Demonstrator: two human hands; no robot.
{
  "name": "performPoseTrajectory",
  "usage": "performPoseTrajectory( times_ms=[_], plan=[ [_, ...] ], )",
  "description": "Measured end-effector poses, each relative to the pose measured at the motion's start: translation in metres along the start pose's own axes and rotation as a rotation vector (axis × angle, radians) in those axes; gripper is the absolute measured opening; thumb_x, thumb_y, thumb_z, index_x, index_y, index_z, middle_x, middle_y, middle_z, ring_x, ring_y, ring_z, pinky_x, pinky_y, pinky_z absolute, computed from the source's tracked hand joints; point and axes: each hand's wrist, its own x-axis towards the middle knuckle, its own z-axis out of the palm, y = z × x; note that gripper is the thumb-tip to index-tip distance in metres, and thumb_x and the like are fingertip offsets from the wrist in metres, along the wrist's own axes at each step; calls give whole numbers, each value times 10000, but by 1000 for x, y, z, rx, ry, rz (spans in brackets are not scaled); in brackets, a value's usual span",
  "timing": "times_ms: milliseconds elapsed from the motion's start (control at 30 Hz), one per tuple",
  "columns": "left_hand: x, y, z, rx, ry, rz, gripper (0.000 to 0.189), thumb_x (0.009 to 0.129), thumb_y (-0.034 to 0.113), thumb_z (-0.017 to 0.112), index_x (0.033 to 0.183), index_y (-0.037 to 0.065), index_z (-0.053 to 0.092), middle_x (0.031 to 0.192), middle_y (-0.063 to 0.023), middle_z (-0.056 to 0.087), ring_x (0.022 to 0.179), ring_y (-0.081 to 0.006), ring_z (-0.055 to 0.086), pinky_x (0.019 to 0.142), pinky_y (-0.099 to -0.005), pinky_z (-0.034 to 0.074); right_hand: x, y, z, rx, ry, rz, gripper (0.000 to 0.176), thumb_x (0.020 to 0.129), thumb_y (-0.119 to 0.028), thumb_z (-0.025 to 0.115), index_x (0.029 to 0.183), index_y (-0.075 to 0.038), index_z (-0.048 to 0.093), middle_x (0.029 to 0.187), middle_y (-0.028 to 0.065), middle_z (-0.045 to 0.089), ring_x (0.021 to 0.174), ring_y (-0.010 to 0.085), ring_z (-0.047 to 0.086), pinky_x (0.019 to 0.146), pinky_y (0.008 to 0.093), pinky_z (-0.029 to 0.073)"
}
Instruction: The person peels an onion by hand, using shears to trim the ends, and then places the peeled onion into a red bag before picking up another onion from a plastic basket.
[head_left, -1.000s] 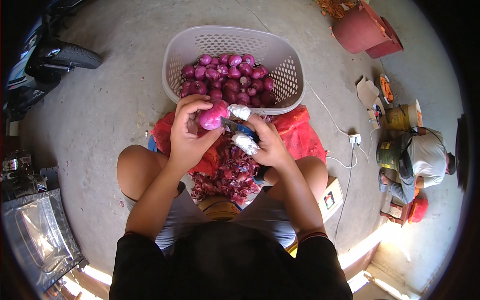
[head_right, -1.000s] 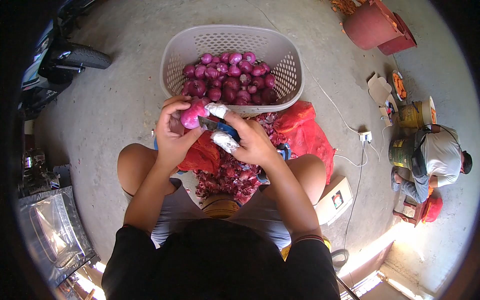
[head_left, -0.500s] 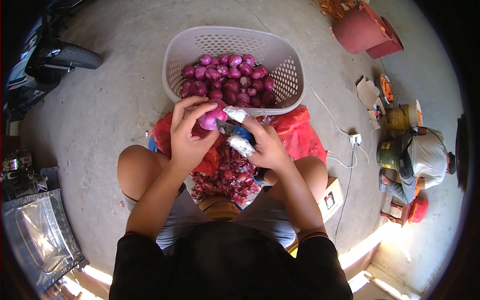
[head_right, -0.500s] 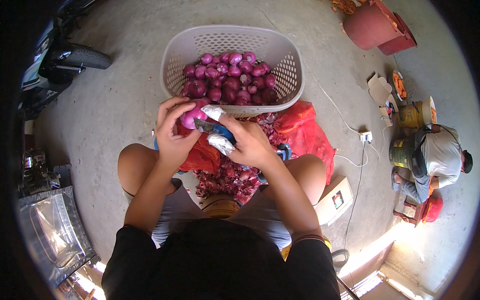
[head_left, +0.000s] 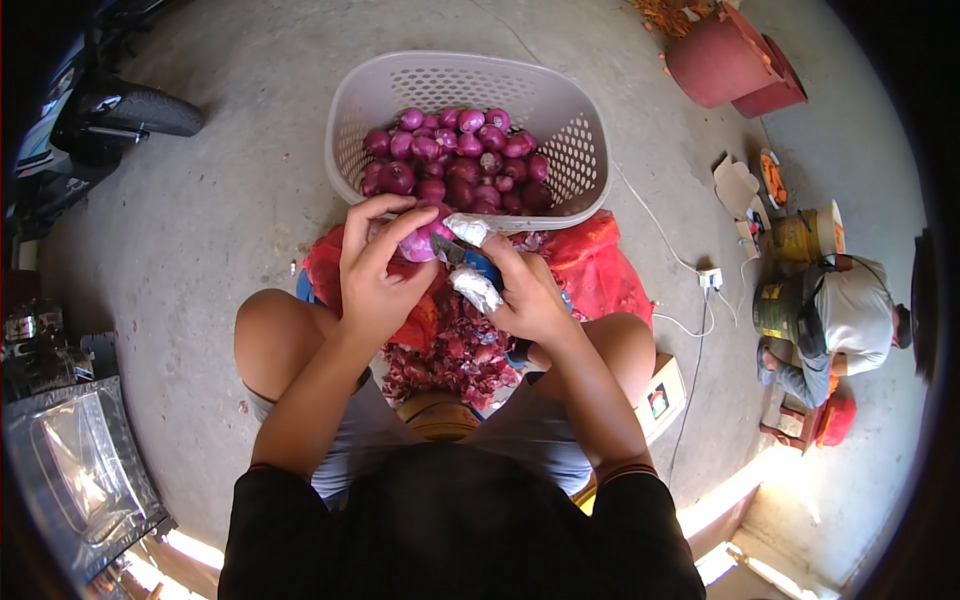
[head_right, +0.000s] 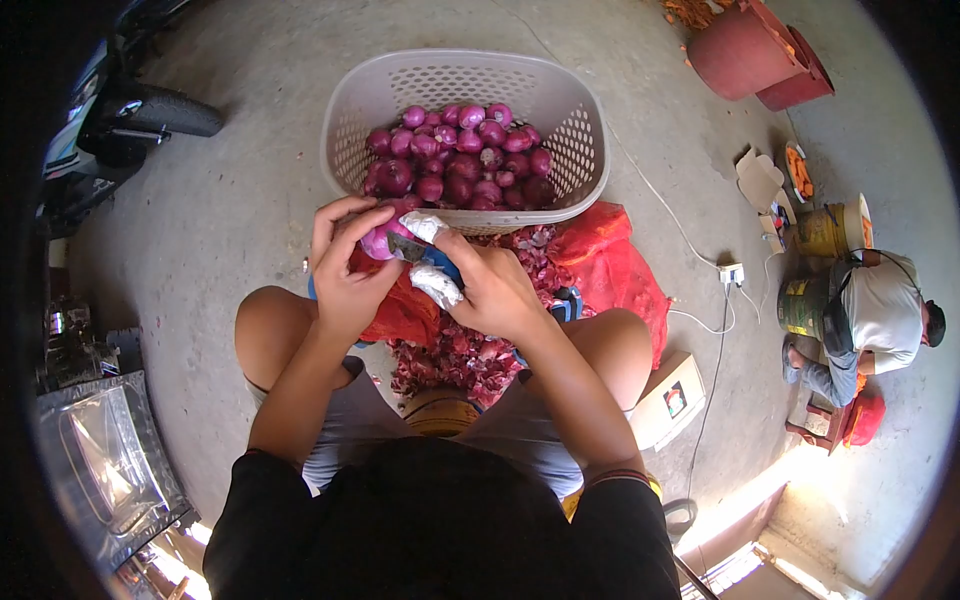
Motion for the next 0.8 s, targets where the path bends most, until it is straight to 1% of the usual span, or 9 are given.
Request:
performPoseTrajectory(
  times_ms=[133,233,333,433,467,500,533,600,800],
  plan=[
    [-2,0,2,22,14,12,499,578,-97,700,1055,36,641,1108,-114,508,990,-243,564,867,-323,455,-3,9,3,-13,7,-13,577,749,-84,690,1269,-66,442,1014,191,627,816,364,643,678,387,504],
    [-2,1,2,26,20,10,494,593,-91,717,1066,27,636,1107,-114,512,1002,-240,559,870,-323,454,-1,9,4,5,20,-14,580,675,-14,658,1213,-64,446,943,224,618,789,416,611,637,455,495],
    [-1,1,3,6,44,11,500,613,-84,740,1088,9,615,1118,-116,506,1028,-234,546,886,-326,451,1,15,12,137,133,-10,562,727,10,639,1243,-61,428,1011,219,620,861,370,635,723,391,507],
    [-2,-3,3,-63,66,9,518,634,-89,746,1117,-9,576,1150,-124,482,1060,-235,529,916,-332,444,5,10,4,251,235,-103,523,792,10,614,1269,-59,412,1074,186,622,934,290,643,801,332,484],
    [-2,-5,3,-91,73,6,525,641,-92,745,1127,-15,561,1163,-127,472,1071,-237,524,927,-334,442,2,15,6,346,249,-64,499,838,-10,591,1294,-64,395,1058,142,628,956,226,622,835,311,467],
    [-2,-6,4,-156,75,1,522,646,-100,735,1126,-15,550,1172,-130,462,1080,-241,521,936,-338,439,1,9,0,390,243,4,496,839,-18,593,1285,-67,381,1009,114,633,931,214,613,822,309,472],
    [-2,-7,5,-221,74,-4,519,650,-108,726,1126,-15,538,1181,-133,452,1089,-245,519,945,-342,437,-2,10,-7,522,149,190,488,842,-24,592,1276,-67,374,1000,105,634,933,212,610,820,304,470],
    [-1,-7,7,-316,69,-4,507,660,-120,710,1119,-14,523,1189,-136,440,1108,-253,513,956,-350,434,-6,13,-14,649,50,341,473,845,-35,591,1260,-65,367,978,96,635,919,209,609,805,301,470],
    [-2,-8,9,-357,35,14,486,661,-136,684,1095,-1,511,1175,-133,441,1143,-265,502,962,-365,434,-1,5,-5,445,123,11,480,838,-58,608,1245,-55,354,887,124,619,801,199,609,713,326,472]
  ],
)
